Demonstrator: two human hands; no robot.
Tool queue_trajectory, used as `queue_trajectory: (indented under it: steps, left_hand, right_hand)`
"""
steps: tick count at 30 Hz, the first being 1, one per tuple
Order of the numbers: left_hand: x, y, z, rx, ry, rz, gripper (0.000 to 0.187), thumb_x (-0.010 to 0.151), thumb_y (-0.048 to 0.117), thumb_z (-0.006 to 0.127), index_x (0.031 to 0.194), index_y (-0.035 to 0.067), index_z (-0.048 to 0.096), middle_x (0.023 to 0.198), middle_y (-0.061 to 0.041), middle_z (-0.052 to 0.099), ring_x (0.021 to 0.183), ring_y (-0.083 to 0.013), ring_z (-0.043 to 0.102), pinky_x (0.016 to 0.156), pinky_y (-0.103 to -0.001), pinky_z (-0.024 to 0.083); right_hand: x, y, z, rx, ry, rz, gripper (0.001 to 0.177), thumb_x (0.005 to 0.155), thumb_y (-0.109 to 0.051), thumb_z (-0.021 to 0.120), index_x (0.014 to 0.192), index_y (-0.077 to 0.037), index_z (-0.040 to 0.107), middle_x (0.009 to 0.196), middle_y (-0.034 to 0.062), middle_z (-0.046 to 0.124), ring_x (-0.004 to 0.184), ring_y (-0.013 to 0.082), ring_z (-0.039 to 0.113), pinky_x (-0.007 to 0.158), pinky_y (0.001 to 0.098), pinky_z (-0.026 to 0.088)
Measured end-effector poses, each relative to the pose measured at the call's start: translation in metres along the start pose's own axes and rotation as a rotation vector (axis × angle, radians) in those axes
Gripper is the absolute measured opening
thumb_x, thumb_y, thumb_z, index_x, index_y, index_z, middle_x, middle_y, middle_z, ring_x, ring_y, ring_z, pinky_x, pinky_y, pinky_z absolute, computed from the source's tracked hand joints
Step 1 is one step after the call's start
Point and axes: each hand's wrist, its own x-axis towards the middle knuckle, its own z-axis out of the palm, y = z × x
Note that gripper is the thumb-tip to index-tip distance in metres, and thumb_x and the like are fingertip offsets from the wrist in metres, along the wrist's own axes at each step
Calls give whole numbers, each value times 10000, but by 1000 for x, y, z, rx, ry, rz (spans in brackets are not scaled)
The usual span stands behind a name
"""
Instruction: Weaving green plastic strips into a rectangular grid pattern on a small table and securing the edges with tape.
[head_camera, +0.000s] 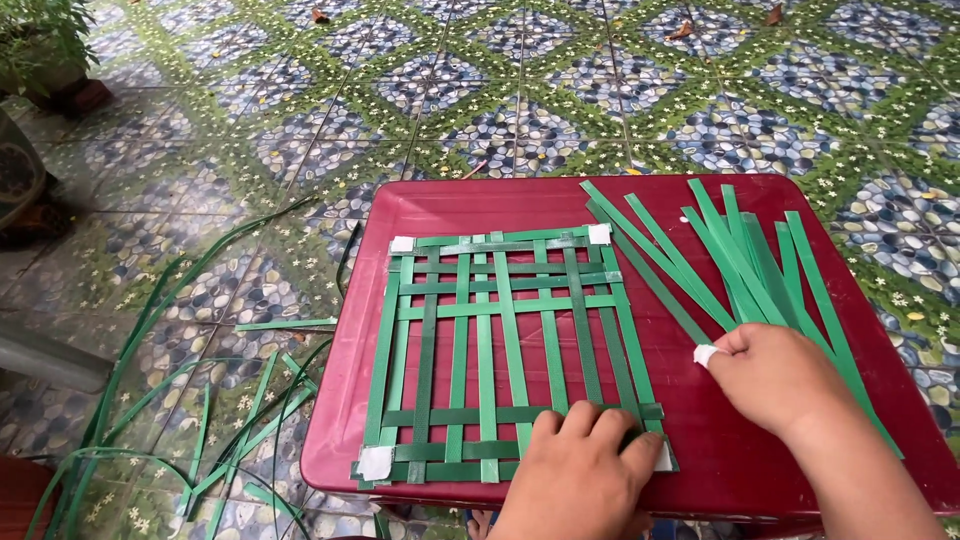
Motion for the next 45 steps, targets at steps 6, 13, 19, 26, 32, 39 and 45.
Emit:
queue_trajectory:
  steps: [6,13,19,26,32,39,45]
  left_hand:
    - [-2,-8,-4,30,-56,-33,489,693,403,696,1052,95,570,894,-107,538,816,-315,470,636,-461,373]
    - [-14,-21,-42,-13,-83,-42,457,664,406,732,988,113,597,863,-78,594,817,-303,501,693,-502,376]
    - [-18,-42,-57,-133,-95,-131,620,567,495,729,1049,124,609,989,-118,630,1003,-333,507,918,-470,320]
    - [-20,-58,-55,-254,127,-403,398,696,427,633,992,163,615,810,-18,607,814,-231,534,620,-397,448]
    - [-17,-59,-45,-230,200,-407,296,736,301,661,973,131,608,818,-27,604,817,-255,513,610,-414,447]
    - [-18,-60,-42,-245,368,-382,250,750,256,610,954,113,631,854,-43,637,792,-293,582,966,-444,328]
    - [-17,-53,-48,-246,235,-383,219,745,238,599,943,156,639,755,-20,610,807,-240,518,597,-407,452]
  right_hand:
    - [11,26,-19,272,303,-71,229,850,-261,571,954,-87,678,844,112,619,683,276,500,551,418,363]
    - [111,113,-3,1000,329,-443,154,1046,-204,436,1167,-119,394,789,33,504,543,67,423,360,200,277]
    - [99,103,-4,1361,167,-475,174,944,-304,414,1072,-218,495,729,-41,489,543,51,375,431,191,237]
    - [113,116,-2,1445,56,-492,352,926,-442,386,1206,-279,525,743,-152,418,587,-5,307,479,136,224]
    - [133,135,5,1468,32,-609,325,937,-461,439,1189,-273,519,776,-147,406,616,-5,305,493,129,233]
    - [144,147,5,1352,66,-595,281,976,-456,387,1143,-257,494,703,-171,357,560,-16,248,471,144,186]
    - [135,140,3,1370,88,-576,226,977,-463,416,1049,-275,520,655,-168,368,534,-18,261,458,147,189]
